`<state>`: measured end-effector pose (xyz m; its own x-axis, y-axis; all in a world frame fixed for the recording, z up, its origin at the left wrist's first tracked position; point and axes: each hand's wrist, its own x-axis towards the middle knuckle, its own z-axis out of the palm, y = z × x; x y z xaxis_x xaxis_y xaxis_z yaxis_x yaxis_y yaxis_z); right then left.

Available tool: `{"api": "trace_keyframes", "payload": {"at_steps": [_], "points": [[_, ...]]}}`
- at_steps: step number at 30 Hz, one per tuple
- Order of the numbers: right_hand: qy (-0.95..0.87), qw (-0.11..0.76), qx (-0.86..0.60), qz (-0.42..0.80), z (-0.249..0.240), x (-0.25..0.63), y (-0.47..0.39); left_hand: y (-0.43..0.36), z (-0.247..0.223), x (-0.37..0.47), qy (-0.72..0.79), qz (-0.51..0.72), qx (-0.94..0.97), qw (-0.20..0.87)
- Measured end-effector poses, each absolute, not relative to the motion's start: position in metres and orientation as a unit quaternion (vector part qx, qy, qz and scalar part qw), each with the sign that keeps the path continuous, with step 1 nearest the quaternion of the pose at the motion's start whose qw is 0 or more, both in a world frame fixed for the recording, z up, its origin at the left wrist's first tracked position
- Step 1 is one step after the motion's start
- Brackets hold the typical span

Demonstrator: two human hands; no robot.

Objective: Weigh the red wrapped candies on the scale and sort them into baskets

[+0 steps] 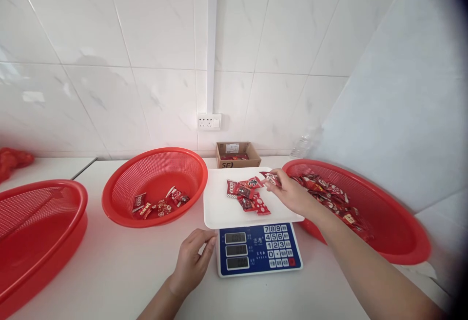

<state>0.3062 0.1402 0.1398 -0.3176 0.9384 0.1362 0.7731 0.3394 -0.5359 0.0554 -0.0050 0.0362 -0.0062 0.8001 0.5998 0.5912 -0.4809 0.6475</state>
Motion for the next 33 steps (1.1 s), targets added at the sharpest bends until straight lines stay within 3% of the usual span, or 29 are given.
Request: {"api": "trace_keyframes", "payload": {"at_steps": [19, 28, 33], "points": [[-0.833, 0.242, -0.469, 0.165, 0.102, 0.306, 0.142, -0.002, 0.031, 0.056, 0.489, 0.506, 0.706, 0.082], [-0.749, 0.422, -0.504, 0.086, 0.112, 0.329, 0.106, -0.002, 0.034, 0.052, 0.493, 0.521, 0.694, 0.067], [-0.661, 0.439, -0.601, 0.099, 0.104, 0.354, 0.077, -0.003, 0.036, 0.054, 0.489, 0.523, 0.695, 0.067]]}}
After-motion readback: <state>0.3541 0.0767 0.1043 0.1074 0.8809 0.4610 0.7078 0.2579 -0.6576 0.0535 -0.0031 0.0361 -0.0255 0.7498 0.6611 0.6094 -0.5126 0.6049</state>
